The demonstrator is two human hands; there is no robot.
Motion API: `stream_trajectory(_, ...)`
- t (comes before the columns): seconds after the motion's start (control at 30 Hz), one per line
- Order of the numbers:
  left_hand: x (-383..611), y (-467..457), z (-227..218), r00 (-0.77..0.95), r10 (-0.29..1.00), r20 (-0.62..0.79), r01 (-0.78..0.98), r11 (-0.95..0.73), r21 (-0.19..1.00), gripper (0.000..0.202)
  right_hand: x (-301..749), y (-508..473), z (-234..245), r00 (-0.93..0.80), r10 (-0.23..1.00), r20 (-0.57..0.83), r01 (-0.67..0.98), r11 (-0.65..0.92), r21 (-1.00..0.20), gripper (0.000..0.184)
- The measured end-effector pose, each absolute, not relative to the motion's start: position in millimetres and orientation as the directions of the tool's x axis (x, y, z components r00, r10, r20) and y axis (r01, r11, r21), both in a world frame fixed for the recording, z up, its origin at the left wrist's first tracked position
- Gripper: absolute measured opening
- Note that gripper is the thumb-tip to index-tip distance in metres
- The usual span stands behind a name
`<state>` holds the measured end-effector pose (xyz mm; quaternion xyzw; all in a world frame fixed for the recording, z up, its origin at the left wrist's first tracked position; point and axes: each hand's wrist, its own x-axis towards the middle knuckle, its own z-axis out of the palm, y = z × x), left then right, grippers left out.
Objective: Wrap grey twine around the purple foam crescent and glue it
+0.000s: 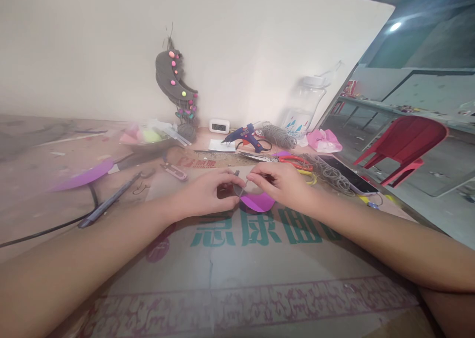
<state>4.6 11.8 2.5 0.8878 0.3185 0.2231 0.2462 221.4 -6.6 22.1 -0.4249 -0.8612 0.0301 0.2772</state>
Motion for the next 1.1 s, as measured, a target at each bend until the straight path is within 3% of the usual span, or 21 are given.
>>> stream_trajectory(0.23, 4.7, 11.3, 3.7, 0.699, 0.676, 0.231, 0.444, -0.664, 0.601, 0.029, 222.2, -6.5, 21.1, -0.485, 0.753, 0.446, 0.715, 0.634, -0.293, 0.028)
stream_trajectory(0.63, 2.7, 15.6, 1.3, 0.538, 0.824, 0.18, 0.365, -0.42, 0.831, 0.034, 231.8, -8.7, 16.7, -0.528, 0.735, 0.426, 0.669, 0.668, -0.325, 0.028)
stream_trajectory(0.83, 2.1, 19.2, -5.3, 0.57, 0.811, 0.134, 0.245, -0.323, 0.914, 0.037, 234.4, -3.6, 22.6, -0.571, 0.71, 0.413, 0.668, 0.694, -0.27, 0.022)
stream_trajectory(1.0, 2.9, 19.4, -7.2, 0.572, 0.81, 0.13, 0.21, -0.298, 0.931, 0.033, 234.2, -4.4, 26.4, -0.6, 0.651, 0.464, 0.672, 0.725, -0.148, 0.023)
stream_trajectory(1.1, 3.7, 18.1, -4.9, 0.544, 0.82, 0.178, 0.193, -0.328, 0.925, 0.028, 232.4, -7.5, 23.7, -0.576, 0.7, 0.422, 0.726, 0.676, -0.129, 0.024)
